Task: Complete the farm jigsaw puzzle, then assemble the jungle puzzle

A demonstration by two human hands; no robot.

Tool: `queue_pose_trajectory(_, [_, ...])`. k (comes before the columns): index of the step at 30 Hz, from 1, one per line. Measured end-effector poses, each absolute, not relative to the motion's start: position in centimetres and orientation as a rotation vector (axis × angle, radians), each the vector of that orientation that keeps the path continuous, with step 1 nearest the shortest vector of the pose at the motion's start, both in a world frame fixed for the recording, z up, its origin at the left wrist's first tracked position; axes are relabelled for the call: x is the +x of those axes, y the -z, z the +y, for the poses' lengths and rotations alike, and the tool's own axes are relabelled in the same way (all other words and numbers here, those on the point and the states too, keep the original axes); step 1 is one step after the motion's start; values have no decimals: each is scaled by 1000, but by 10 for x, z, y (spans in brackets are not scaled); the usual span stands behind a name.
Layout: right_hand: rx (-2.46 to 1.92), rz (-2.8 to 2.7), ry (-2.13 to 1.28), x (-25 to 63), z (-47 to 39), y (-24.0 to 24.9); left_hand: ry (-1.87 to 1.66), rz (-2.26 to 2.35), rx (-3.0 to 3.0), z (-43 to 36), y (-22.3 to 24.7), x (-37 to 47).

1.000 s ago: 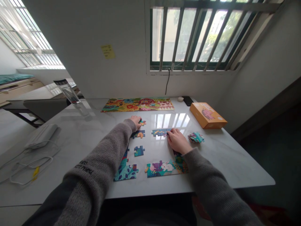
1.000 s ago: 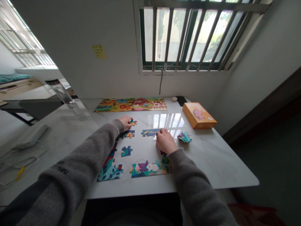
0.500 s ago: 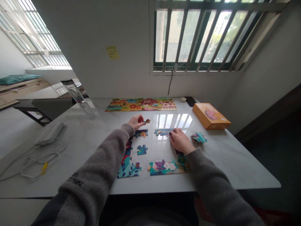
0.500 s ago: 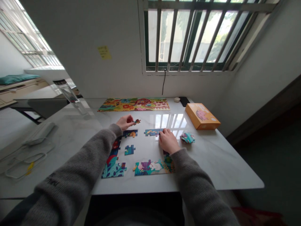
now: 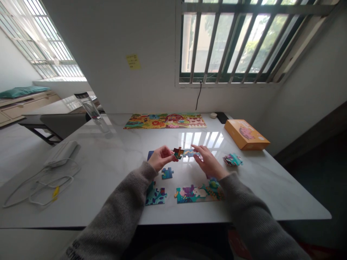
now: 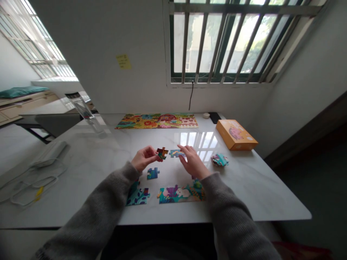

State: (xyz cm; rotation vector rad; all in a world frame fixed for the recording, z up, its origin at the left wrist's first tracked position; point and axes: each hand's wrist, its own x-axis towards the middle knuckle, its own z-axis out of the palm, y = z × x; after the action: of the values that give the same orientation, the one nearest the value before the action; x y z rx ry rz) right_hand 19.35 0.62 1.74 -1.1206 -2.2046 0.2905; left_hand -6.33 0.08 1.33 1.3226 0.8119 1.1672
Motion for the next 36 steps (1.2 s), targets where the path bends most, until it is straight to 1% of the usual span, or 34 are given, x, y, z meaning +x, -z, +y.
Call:
queue_pose_trajectory(3, [-880, -2039, -683, 172, -4, -20, -1099, 769, 1285, -4, -12, -54])
queue_pose_trajectory(5, [-818, -1945, -818, 162, -8, -17, -997, 750, 1293, -8, -12, -50])
queue_pose_trajectory(7, [-807, -1881, -892, 156, -9, -12, -932, 743, 1329, -12, -12, -47])
queue_pose_trajectory(13, [-797, -1846, -1005, 155, -8, 0, -1014, 817, 1484, -10, -14, -53])
queue_pose_trajectory(17, [-812, -1899, -932, 154, -11, -1, -940, 847, 1475, -7, -8, -54])
queue_pose_trajectory(20, [-834, -2007, -727, 155, -14, -4, -925, 887, 1444, -6, -5, -54])
queue_pose_trajectory(23, [-767, -2133, -515, 159, -17, -9, -940, 917, 1419, -4, -5, -56])
queue_pose_trajectory(27, [-666, -2257, -355, 165, -19, -14, -936, 885, 1388, -4, -8, -57])
queue_pose_trajectory(32, [-691, -2382, -222, 171, -23, -22, -916, 824, 1346, -6, -8, -55])
queue_pose_trajectory(36, [-702, -2389, -212, 173, -35, -29, -913, 857, 1394, -15, -11, -57])
